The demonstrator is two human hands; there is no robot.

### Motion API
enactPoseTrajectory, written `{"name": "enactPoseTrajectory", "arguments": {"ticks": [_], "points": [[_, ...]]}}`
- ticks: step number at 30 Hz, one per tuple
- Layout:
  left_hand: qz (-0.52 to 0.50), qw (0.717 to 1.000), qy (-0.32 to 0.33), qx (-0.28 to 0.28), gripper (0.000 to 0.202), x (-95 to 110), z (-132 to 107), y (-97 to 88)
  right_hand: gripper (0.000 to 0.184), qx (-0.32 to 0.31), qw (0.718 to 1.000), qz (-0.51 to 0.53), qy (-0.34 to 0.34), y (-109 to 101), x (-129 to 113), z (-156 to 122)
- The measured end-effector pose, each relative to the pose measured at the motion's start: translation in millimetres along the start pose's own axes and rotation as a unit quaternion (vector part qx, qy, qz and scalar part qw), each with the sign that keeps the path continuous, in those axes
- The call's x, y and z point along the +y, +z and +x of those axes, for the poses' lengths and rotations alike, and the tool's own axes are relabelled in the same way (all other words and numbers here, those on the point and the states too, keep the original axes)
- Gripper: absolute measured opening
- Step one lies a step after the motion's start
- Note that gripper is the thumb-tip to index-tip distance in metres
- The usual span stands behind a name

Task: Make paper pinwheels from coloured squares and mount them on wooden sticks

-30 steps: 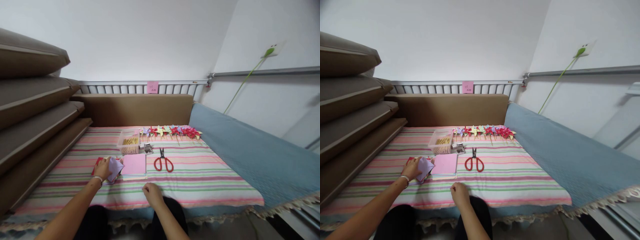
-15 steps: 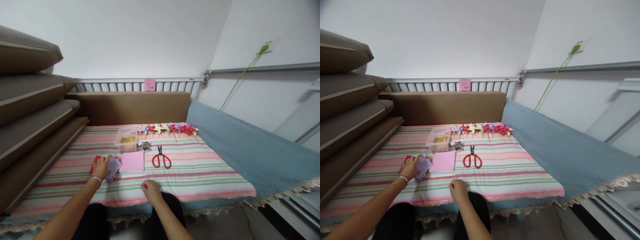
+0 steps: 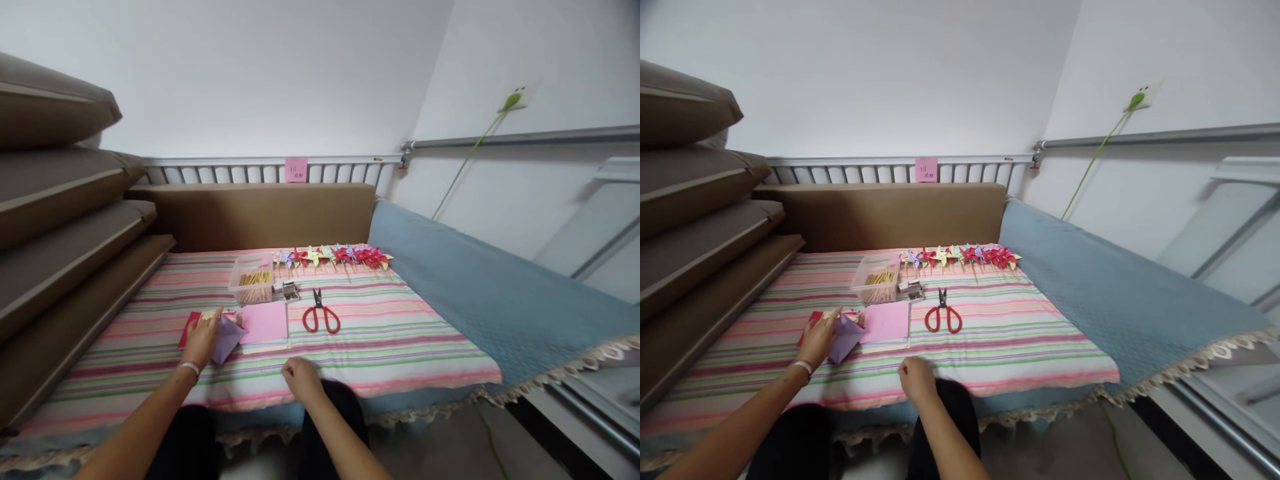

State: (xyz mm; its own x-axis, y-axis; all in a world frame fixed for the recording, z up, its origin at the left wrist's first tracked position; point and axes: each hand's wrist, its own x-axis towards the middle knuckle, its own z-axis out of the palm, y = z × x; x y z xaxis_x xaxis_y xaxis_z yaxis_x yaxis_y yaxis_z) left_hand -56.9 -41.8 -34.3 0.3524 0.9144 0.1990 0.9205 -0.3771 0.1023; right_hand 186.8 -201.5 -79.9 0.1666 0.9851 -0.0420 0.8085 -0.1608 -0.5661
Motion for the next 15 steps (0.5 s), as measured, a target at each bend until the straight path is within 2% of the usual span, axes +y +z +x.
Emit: {"name": "enactPoseTrajectory", "arguments": {"ticks": [4, 8, 15], "points": [[-0.044, 0.999, -0.025, 0.005, 0.058, -11, 5, -3.0, 0.020, 0.008, 1.000, -0.003, -0.010, -1, -2, -1], [-0.102, 0.992, -0.076, 0.013, 0.043, -24, 11, -3.5, 0.016, 0.021, 1.000, -0.003, -0.022, 2, 0, -3], [-0.235, 0.956, -0.171, 0.042, 0.033, -38, 13, -5.7, 0.022, 0.041, 0.998, 0.015, -0.033, 3, 1, -6]]}}
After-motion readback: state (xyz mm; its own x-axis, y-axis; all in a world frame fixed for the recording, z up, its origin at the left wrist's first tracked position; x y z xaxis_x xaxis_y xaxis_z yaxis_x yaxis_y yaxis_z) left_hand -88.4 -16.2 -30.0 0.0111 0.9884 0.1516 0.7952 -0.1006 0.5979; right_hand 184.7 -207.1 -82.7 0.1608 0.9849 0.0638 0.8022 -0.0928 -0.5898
